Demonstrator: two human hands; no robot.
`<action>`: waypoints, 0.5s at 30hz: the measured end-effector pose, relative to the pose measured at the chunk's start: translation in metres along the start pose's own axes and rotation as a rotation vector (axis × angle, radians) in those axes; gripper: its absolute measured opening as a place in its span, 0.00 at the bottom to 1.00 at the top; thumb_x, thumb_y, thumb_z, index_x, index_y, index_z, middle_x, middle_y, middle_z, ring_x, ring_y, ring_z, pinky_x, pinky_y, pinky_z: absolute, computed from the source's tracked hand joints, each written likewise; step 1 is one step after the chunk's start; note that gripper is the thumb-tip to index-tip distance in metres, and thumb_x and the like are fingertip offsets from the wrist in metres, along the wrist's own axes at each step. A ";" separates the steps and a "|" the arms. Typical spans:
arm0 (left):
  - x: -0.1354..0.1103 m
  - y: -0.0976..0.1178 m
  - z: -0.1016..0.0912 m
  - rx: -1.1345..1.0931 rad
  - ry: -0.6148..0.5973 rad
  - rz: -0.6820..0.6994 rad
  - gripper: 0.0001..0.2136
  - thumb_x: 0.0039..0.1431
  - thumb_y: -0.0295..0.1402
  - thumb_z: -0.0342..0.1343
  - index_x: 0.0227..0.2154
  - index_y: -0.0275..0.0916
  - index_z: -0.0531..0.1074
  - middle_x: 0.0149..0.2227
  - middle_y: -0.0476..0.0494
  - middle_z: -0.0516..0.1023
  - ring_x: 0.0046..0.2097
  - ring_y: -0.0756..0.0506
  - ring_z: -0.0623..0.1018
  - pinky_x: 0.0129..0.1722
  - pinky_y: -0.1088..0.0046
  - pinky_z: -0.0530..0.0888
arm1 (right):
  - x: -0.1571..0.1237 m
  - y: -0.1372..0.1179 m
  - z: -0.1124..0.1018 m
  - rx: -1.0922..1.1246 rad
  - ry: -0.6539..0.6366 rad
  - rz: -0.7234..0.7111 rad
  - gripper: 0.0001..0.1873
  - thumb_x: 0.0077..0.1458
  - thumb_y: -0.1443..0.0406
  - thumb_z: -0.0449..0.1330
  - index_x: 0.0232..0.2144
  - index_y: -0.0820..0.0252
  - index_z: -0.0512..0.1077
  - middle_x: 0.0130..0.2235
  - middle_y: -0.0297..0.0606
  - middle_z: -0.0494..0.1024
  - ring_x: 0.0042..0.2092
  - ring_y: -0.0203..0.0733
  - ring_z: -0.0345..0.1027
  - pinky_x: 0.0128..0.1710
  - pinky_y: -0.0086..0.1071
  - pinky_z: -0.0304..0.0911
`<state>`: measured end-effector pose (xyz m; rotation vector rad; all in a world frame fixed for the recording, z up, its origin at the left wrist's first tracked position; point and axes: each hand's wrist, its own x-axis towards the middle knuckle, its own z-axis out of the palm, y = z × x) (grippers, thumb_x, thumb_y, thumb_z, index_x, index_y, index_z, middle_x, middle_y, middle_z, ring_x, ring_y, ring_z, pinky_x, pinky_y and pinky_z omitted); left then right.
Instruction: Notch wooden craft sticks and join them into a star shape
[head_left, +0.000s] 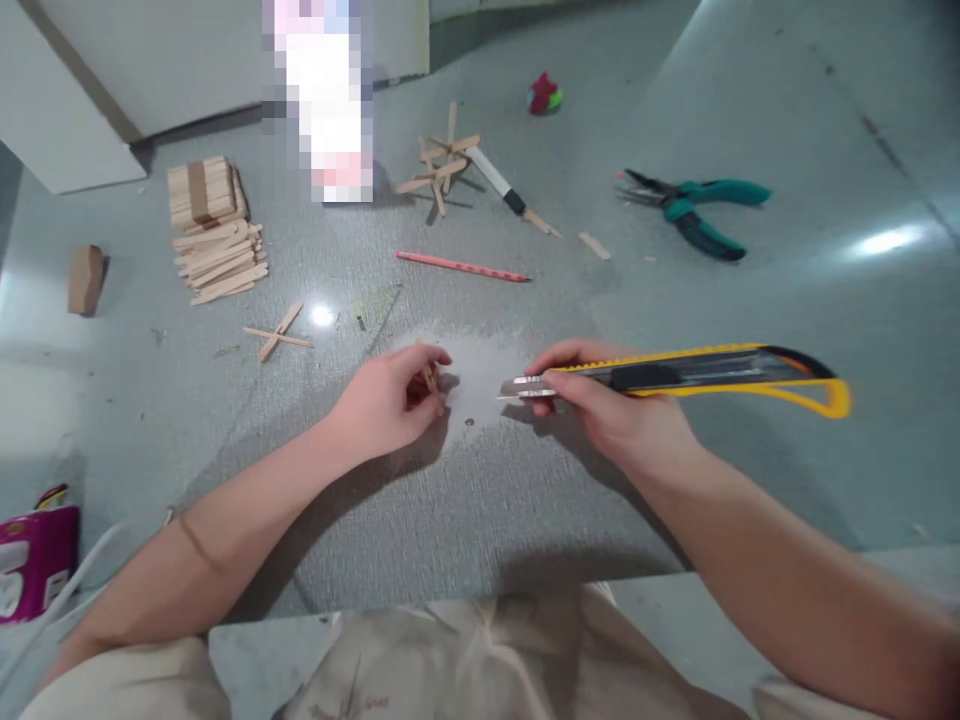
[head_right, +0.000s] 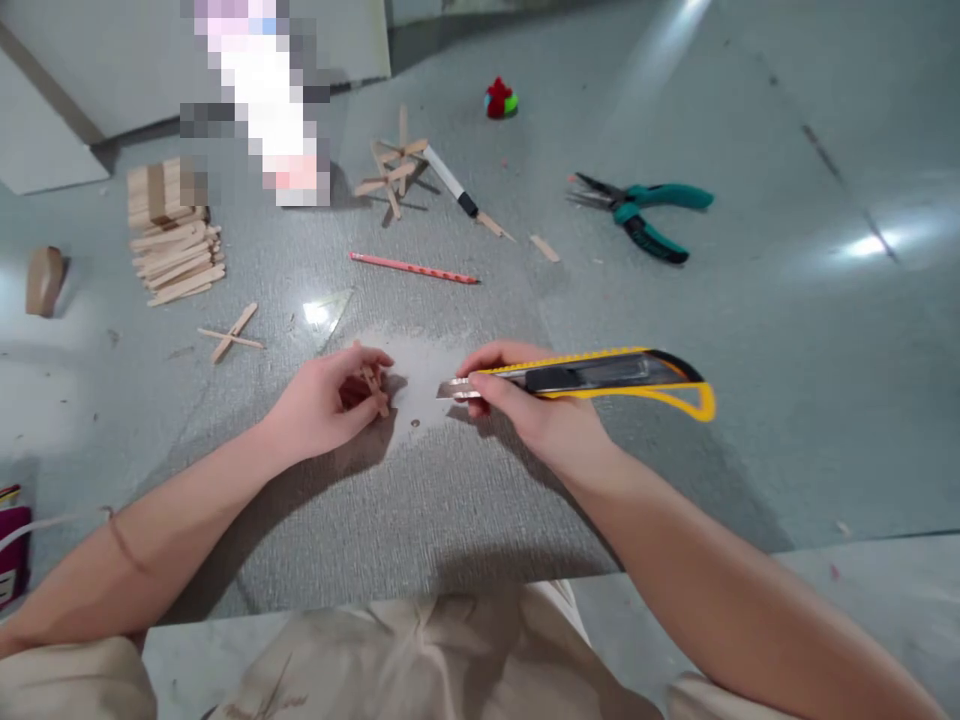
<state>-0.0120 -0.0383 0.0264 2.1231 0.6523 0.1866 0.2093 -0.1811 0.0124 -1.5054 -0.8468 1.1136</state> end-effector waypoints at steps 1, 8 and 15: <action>0.001 0.000 -0.001 0.068 0.010 0.030 0.10 0.62 0.29 0.55 0.46 0.38 0.74 0.36 0.44 0.79 0.36 0.46 0.80 0.38 0.68 0.76 | 0.000 0.002 0.001 -0.013 -0.007 0.001 0.08 0.59 0.56 0.65 0.33 0.52 0.78 0.26 0.32 0.77 0.28 0.40 0.70 0.28 0.33 0.64; 0.004 -0.008 0.002 -0.097 0.099 -0.005 0.19 0.60 0.30 0.62 0.55 0.42 0.73 0.42 0.44 0.80 0.39 0.48 0.80 0.41 0.70 0.78 | -0.001 -0.006 0.001 -0.341 -0.063 -0.129 0.06 0.61 0.58 0.63 0.35 0.50 0.78 0.30 0.32 0.79 0.30 0.39 0.73 0.31 0.33 0.66; 0.007 -0.011 0.000 -0.130 0.211 -0.178 0.09 0.56 0.37 0.69 0.35 0.39 0.77 0.26 0.51 0.78 0.26 0.51 0.74 0.30 0.72 0.72 | -0.006 -0.045 0.015 -0.585 -0.075 -0.273 0.04 0.60 0.62 0.62 0.33 0.49 0.77 0.29 0.29 0.81 0.28 0.37 0.74 0.28 0.31 0.64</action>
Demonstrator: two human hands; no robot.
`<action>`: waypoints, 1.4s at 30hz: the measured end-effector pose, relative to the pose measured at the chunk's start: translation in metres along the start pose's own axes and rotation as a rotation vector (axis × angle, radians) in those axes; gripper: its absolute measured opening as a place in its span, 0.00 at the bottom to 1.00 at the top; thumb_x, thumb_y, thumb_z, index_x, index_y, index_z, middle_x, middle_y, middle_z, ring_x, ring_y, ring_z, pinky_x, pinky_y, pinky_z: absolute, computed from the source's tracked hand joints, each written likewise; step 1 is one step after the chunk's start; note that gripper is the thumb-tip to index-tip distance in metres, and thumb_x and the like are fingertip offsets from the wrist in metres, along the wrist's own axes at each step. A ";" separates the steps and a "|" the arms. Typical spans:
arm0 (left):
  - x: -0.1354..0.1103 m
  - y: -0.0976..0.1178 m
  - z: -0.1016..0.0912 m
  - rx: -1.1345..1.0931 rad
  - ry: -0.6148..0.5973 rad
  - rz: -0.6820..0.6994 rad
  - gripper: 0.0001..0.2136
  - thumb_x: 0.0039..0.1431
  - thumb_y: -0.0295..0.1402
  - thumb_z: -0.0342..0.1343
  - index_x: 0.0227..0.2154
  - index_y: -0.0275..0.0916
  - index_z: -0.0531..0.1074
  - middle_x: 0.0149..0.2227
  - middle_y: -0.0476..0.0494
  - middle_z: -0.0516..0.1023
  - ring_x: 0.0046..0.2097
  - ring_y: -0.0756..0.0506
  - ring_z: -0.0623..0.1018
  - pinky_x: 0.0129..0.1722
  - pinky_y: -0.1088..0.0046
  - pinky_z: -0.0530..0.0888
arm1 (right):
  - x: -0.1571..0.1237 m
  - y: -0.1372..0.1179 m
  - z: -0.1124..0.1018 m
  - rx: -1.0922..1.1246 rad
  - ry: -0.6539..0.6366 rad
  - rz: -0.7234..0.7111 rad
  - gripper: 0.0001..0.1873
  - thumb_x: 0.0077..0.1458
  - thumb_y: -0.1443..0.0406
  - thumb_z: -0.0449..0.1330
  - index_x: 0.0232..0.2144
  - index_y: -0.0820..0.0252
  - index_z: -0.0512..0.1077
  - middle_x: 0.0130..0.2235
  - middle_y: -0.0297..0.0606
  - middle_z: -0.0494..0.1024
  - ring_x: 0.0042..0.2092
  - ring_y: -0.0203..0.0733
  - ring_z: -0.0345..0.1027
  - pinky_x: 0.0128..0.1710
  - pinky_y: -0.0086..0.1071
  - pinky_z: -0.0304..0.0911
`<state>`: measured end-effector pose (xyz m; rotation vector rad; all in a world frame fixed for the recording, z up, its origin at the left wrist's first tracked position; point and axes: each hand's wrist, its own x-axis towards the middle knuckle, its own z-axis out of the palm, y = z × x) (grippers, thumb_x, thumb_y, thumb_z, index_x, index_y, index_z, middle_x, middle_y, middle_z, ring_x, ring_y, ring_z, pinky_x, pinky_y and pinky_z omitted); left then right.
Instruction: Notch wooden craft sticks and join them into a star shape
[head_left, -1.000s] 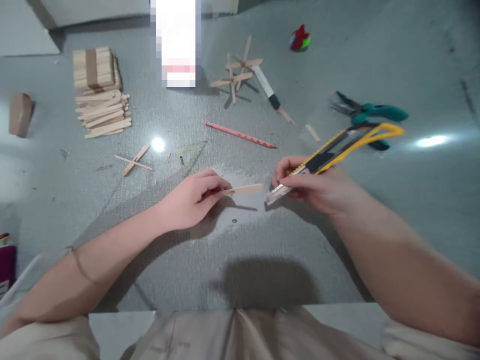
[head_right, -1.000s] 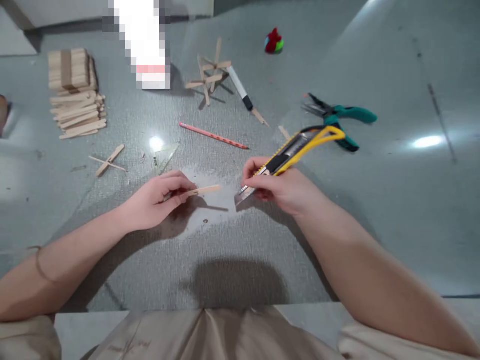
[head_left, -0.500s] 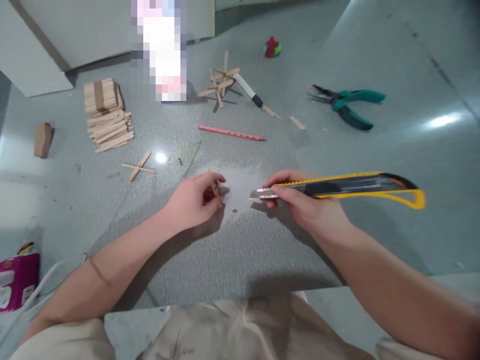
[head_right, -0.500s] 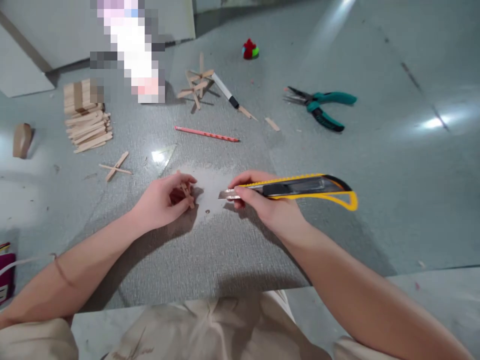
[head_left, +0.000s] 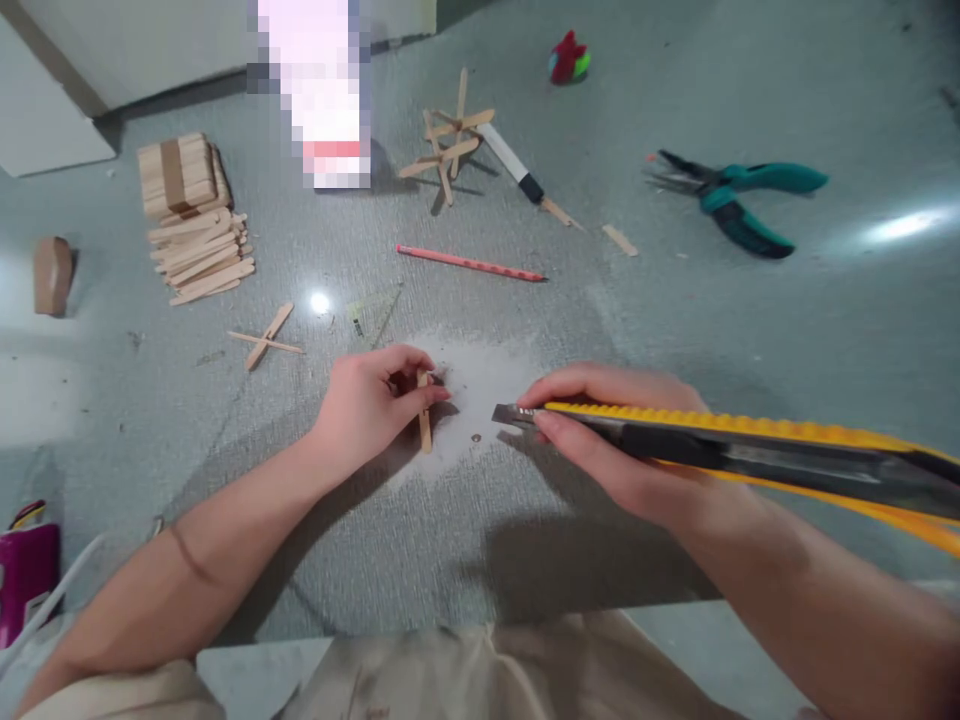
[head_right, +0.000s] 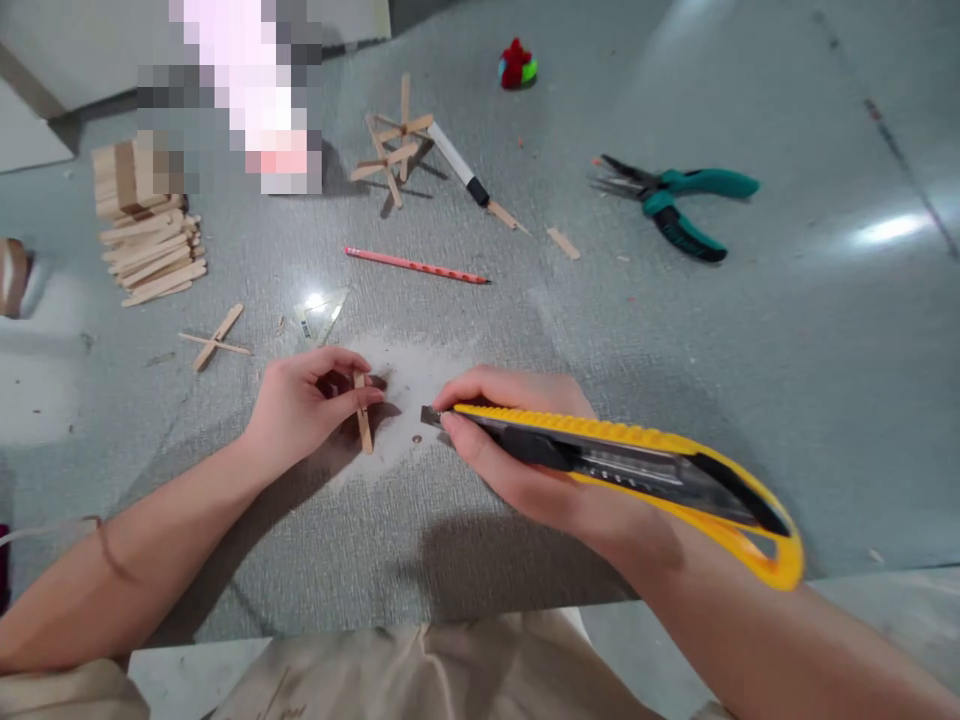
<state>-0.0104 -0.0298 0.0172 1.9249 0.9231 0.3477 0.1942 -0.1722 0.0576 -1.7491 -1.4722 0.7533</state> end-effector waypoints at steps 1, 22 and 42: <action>0.001 0.000 -0.001 0.002 0.011 -0.006 0.10 0.56 0.37 0.69 0.33 0.38 0.76 0.25 0.52 0.78 0.26 0.52 0.74 0.29 0.73 0.71 | 0.001 -0.004 0.003 -0.014 0.030 -0.008 0.04 0.60 0.62 0.62 0.32 0.49 0.76 0.28 0.28 0.80 0.27 0.36 0.73 0.27 0.30 0.64; 0.013 -0.005 -0.009 0.137 -0.076 0.227 0.05 0.54 0.29 0.70 0.27 0.37 0.79 0.27 0.51 0.79 0.29 0.52 0.75 0.31 0.75 0.67 | 0.002 0.013 0.061 -0.064 0.109 -0.330 0.14 0.57 0.72 0.62 0.44 0.51 0.73 0.39 0.37 0.85 0.36 0.44 0.83 0.38 0.35 0.81; 0.016 -0.006 -0.025 0.180 -0.311 0.357 0.06 0.61 0.25 0.60 0.35 0.39 0.83 0.37 0.47 0.80 0.35 0.50 0.78 0.37 0.75 0.72 | 0.001 0.018 0.055 -0.003 0.072 -0.329 0.13 0.56 0.72 0.62 0.42 0.52 0.73 0.38 0.36 0.85 0.36 0.43 0.82 0.36 0.31 0.79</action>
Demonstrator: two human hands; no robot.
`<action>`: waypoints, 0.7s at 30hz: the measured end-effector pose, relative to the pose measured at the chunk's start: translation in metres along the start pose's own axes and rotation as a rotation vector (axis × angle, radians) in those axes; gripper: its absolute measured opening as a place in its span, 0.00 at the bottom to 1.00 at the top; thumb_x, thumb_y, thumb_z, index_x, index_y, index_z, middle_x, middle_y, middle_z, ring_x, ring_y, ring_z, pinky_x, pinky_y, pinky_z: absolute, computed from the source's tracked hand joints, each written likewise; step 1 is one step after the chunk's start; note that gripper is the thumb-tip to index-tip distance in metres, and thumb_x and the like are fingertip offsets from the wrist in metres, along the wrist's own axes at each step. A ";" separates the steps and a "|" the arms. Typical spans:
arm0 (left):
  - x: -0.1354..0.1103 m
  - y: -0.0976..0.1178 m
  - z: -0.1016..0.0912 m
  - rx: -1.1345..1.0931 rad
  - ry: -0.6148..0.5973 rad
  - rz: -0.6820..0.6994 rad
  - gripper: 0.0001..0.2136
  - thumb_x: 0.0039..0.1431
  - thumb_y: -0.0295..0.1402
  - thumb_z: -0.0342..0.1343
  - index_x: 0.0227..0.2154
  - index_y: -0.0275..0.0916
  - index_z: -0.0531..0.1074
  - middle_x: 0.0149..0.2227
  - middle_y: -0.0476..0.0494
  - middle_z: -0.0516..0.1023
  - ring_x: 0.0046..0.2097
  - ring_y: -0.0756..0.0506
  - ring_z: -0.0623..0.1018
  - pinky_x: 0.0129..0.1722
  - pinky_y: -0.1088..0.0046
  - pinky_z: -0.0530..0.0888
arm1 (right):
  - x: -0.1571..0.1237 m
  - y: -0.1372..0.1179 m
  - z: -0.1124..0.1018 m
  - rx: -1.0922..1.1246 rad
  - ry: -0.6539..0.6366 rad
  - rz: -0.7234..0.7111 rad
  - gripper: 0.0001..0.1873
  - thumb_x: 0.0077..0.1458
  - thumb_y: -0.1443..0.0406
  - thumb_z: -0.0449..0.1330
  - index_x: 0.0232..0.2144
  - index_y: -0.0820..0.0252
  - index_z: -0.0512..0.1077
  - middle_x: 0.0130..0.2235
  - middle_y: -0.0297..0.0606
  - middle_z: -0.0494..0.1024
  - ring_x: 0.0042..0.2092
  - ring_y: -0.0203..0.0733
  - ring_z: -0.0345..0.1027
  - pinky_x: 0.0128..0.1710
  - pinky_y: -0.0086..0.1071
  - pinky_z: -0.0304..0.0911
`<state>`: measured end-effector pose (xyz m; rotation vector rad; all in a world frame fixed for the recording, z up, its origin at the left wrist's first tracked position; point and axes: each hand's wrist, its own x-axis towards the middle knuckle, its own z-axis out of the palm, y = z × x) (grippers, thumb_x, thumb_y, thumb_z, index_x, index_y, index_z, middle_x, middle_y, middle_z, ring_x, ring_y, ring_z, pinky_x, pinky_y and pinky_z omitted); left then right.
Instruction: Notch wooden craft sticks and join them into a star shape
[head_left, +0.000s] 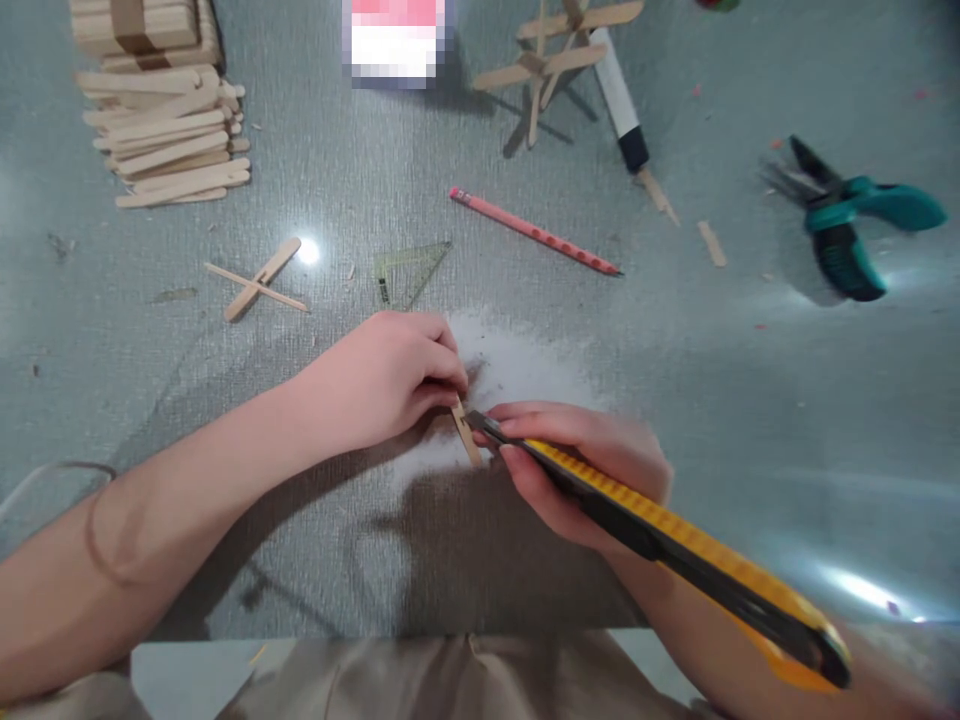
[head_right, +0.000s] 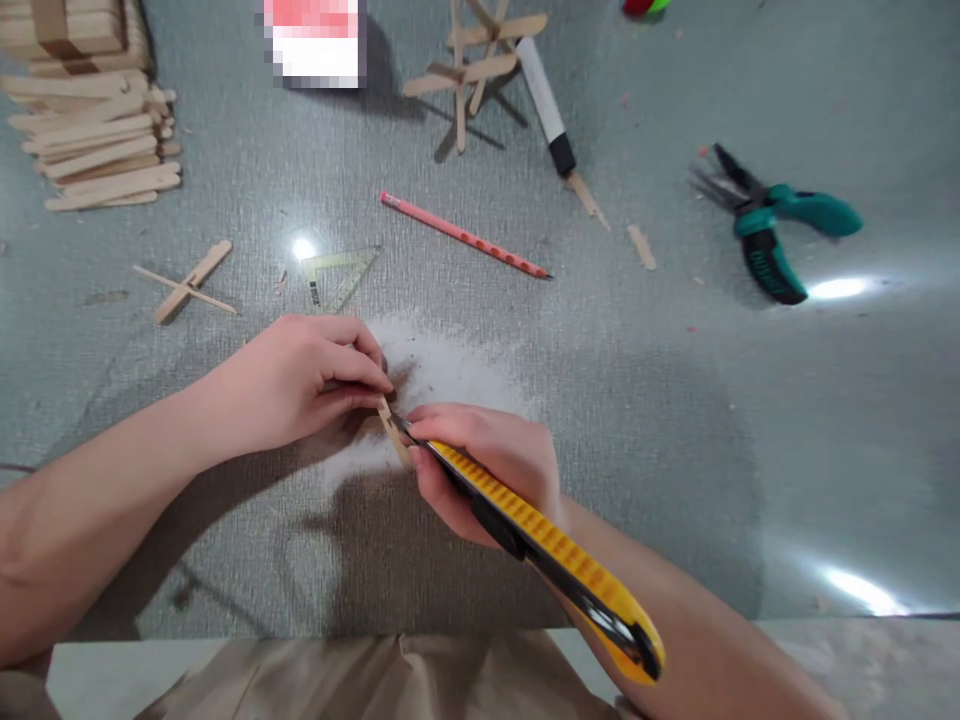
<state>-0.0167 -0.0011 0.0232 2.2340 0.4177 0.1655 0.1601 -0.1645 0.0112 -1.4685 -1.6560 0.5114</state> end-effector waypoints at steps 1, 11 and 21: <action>0.000 0.000 -0.001 -0.006 -0.007 0.015 0.07 0.61 0.25 0.60 0.34 0.39 0.83 0.37 0.47 0.80 0.34 0.51 0.78 0.37 0.76 0.72 | 0.001 0.000 -0.001 0.010 -0.004 -0.001 0.14 0.55 0.73 0.62 0.42 0.52 0.73 0.37 0.36 0.85 0.35 0.42 0.82 0.35 0.31 0.79; 0.000 -0.001 -0.001 0.098 -0.113 0.137 0.10 0.63 0.26 0.56 0.29 0.38 0.81 0.37 0.46 0.81 0.33 0.51 0.77 0.34 0.74 0.70 | 0.006 -0.002 -0.004 -0.024 -0.072 -0.089 0.13 0.55 0.74 0.61 0.41 0.53 0.71 0.34 0.34 0.83 0.31 0.39 0.80 0.31 0.26 0.77; 0.002 -0.008 0.001 0.082 -0.109 0.139 0.12 0.64 0.27 0.54 0.29 0.42 0.81 0.37 0.49 0.81 0.32 0.51 0.76 0.33 0.73 0.68 | 0.004 -0.004 -0.004 -0.045 -0.060 -0.089 0.16 0.55 0.74 0.61 0.43 0.51 0.72 0.35 0.37 0.84 0.32 0.42 0.81 0.29 0.30 0.79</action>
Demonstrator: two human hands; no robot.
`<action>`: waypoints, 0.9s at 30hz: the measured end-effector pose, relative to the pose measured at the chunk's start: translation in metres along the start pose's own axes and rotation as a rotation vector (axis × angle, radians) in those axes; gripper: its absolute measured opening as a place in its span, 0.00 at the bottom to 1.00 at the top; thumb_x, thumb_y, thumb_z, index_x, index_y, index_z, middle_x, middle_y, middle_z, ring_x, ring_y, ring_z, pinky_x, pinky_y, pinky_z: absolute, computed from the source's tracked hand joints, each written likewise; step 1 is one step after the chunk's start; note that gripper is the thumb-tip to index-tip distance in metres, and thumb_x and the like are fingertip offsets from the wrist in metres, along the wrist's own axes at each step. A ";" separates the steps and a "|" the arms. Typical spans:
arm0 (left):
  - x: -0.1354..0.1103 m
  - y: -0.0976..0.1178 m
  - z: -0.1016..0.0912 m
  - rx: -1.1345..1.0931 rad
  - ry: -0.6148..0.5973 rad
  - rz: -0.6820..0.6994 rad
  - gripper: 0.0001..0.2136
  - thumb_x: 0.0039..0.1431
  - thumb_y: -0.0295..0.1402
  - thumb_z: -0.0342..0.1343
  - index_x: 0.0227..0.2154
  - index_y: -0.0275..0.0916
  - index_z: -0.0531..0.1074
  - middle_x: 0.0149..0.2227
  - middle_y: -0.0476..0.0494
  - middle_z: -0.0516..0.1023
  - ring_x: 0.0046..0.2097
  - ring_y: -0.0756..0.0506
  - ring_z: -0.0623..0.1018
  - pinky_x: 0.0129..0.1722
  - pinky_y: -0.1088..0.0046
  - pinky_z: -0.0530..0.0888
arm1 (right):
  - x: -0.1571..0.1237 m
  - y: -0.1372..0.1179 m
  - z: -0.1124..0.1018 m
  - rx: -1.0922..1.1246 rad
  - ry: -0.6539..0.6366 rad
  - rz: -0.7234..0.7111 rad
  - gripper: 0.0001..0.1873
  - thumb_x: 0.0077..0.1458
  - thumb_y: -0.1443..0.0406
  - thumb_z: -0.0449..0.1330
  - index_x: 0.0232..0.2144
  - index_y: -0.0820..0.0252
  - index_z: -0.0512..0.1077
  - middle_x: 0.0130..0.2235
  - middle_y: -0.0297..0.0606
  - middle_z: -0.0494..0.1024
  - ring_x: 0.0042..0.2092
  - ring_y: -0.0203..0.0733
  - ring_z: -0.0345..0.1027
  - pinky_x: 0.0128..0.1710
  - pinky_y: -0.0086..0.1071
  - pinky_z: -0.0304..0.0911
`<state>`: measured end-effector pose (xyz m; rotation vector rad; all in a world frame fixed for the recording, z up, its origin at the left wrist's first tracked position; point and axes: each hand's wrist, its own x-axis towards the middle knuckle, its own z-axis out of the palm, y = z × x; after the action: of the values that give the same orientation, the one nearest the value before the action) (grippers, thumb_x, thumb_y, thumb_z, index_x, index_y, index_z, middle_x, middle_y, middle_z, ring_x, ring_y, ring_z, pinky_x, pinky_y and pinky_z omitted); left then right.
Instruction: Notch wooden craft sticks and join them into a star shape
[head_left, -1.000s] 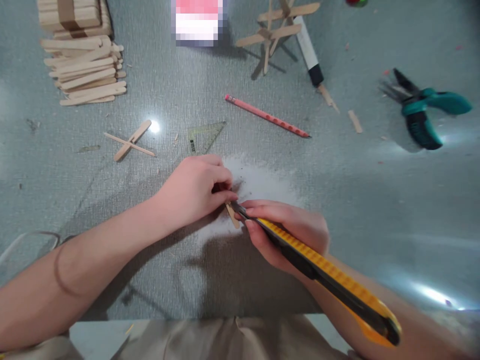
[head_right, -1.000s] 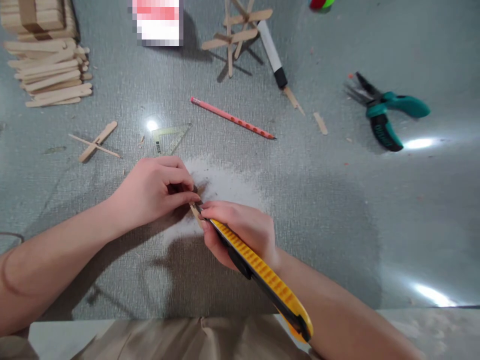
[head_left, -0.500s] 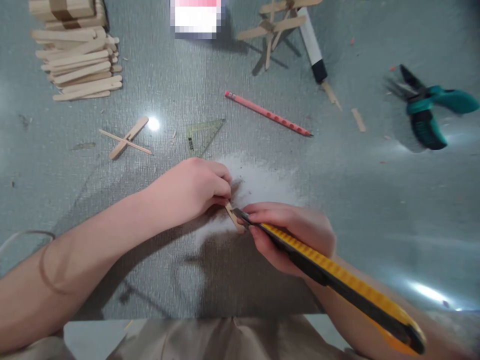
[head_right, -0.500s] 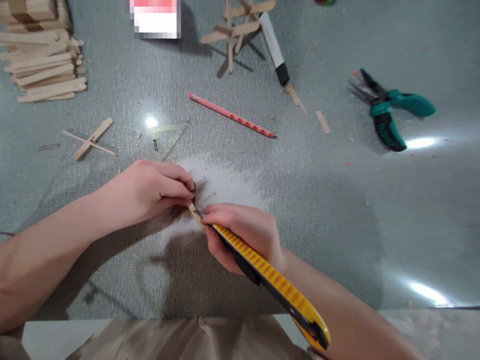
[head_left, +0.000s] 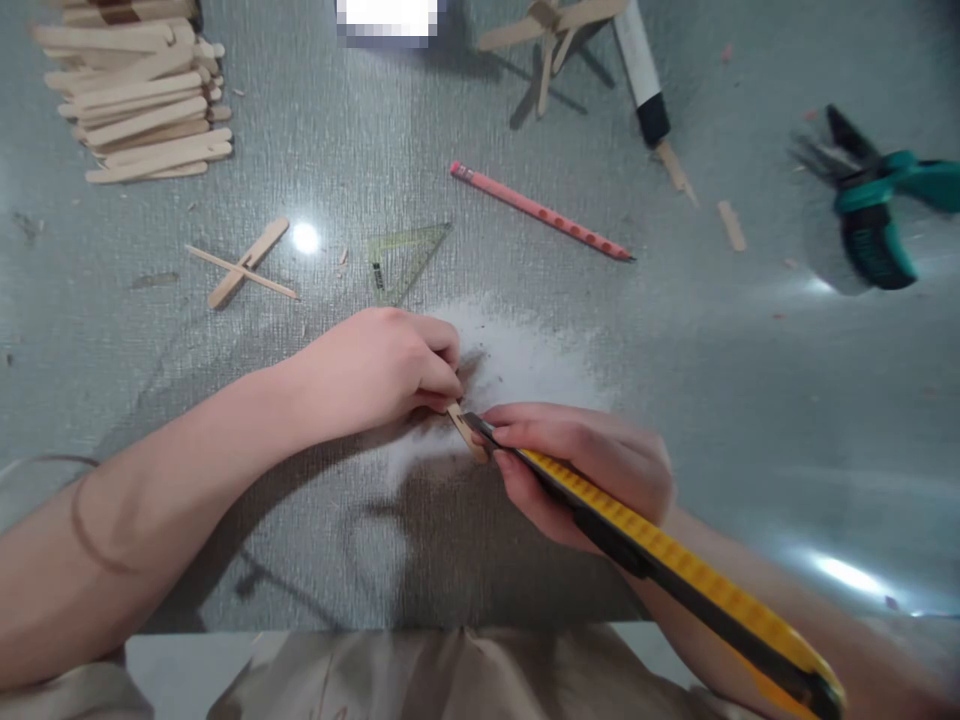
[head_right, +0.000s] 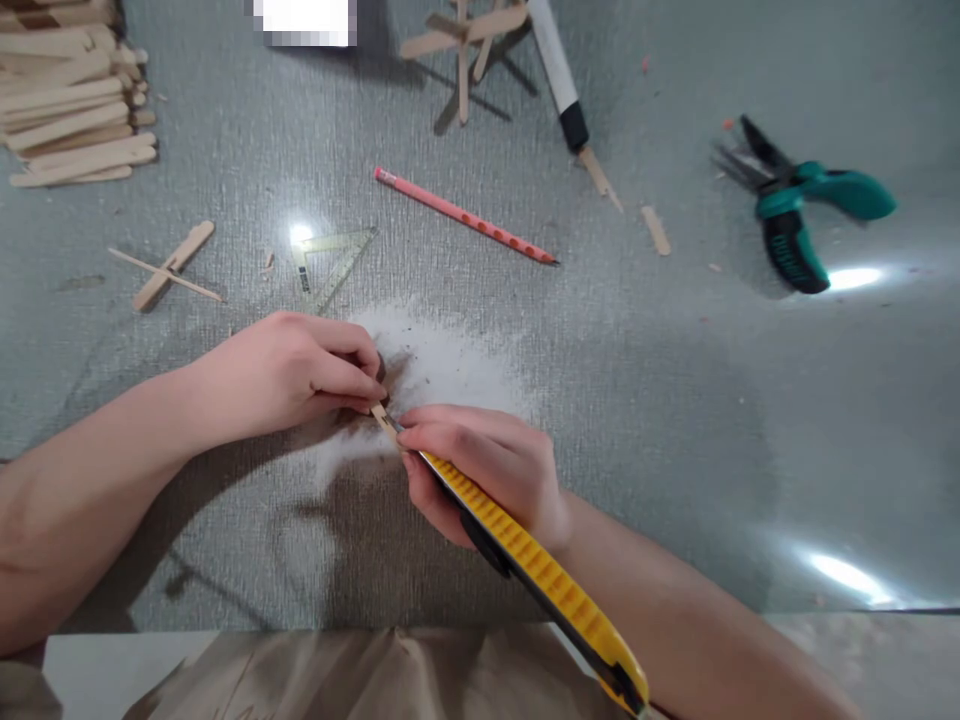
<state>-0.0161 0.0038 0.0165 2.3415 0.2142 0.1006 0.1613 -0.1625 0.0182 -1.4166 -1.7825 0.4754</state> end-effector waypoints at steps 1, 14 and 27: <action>0.000 0.000 0.000 0.004 0.002 0.004 0.12 0.64 0.27 0.55 0.29 0.42 0.81 0.37 0.49 0.81 0.32 0.51 0.76 0.33 0.73 0.68 | 0.001 0.000 0.000 0.003 -0.003 0.001 0.16 0.55 0.75 0.61 0.43 0.50 0.72 0.35 0.37 0.84 0.32 0.43 0.81 0.29 0.30 0.79; 0.001 -0.001 0.002 0.046 -0.019 0.018 0.11 0.65 0.28 0.55 0.30 0.40 0.81 0.37 0.47 0.81 0.32 0.50 0.76 0.33 0.73 0.67 | -0.001 -0.001 0.002 -0.051 0.010 -0.028 0.16 0.54 0.75 0.63 0.44 0.54 0.73 0.37 0.39 0.84 0.32 0.40 0.81 0.30 0.28 0.79; 0.001 -0.002 0.010 0.124 0.010 0.074 0.11 0.65 0.28 0.52 0.28 0.39 0.76 0.34 0.46 0.78 0.32 0.49 0.73 0.33 0.70 0.67 | -0.004 -0.008 0.003 -0.137 0.003 -0.022 0.14 0.54 0.74 0.64 0.41 0.55 0.74 0.37 0.40 0.85 0.33 0.42 0.82 0.34 0.28 0.80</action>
<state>-0.0141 -0.0017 0.0081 2.4730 0.1422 0.1391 0.1546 -0.1684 0.0203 -1.4883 -1.8558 0.3451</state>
